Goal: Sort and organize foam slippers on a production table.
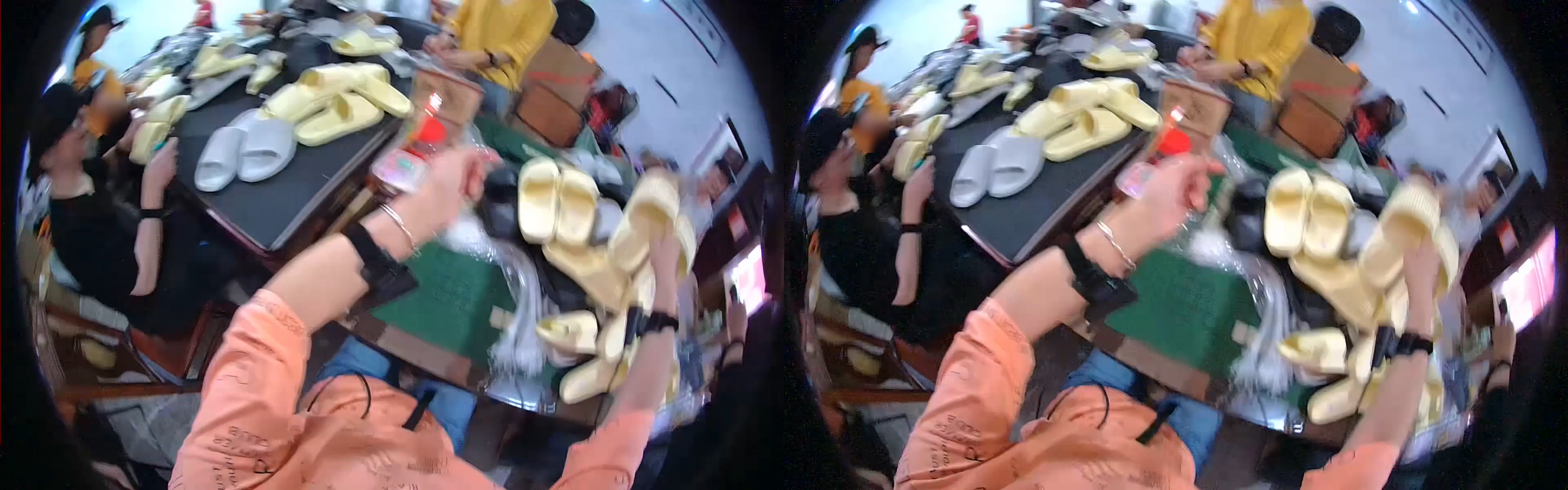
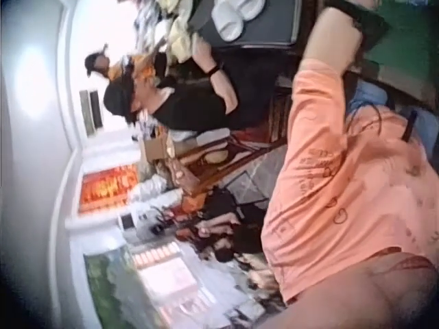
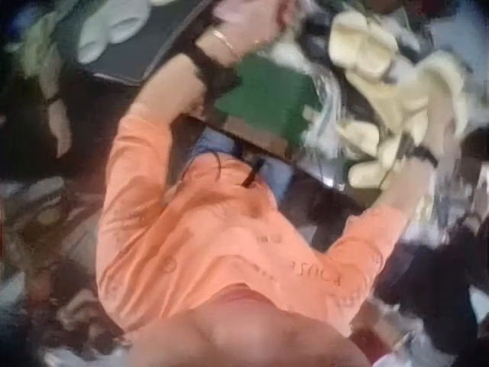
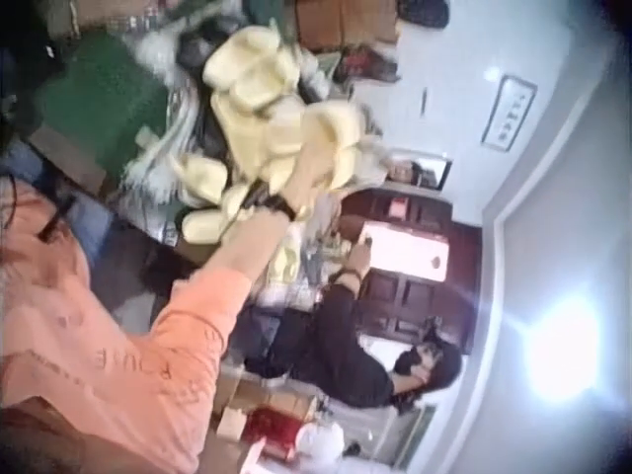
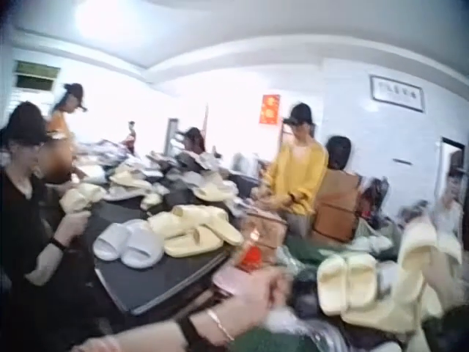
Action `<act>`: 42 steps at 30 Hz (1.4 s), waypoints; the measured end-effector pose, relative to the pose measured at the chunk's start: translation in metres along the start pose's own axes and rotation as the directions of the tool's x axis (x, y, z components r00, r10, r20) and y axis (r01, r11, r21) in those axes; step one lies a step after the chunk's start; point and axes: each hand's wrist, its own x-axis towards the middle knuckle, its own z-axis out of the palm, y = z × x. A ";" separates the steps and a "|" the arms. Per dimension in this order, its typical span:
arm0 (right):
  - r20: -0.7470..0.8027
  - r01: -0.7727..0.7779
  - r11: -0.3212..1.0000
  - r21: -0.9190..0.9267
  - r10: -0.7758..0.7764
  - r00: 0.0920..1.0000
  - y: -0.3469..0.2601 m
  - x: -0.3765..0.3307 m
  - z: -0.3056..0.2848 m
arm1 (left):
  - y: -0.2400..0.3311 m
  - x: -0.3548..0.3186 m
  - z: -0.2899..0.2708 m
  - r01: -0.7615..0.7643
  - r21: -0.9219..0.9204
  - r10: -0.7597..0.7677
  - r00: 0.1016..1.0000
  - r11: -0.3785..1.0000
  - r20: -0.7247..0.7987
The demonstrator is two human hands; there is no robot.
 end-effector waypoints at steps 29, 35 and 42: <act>0.482 -0.554 0.085 0.828 -0.613 0.626 -0.263 -0.353 -0.023 | -0.137 -0.121 0.088 -0.314 0.513 0.060 0.890 0.799 0.451; 0.520 -0.702 -0.062 0.709 -0.626 0.581 -0.273 -0.370 -0.014 | -0.146 -0.124 0.076 -0.441 0.596 0.114 0.856 0.671 0.505; 0.604 -0.773 -0.157 0.614 -0.538 0.589 -0.276 -0.374 -0.009 | -0.160 -0.120 0.054 -0.787 0.571 0.158 0.610 0.232 0.777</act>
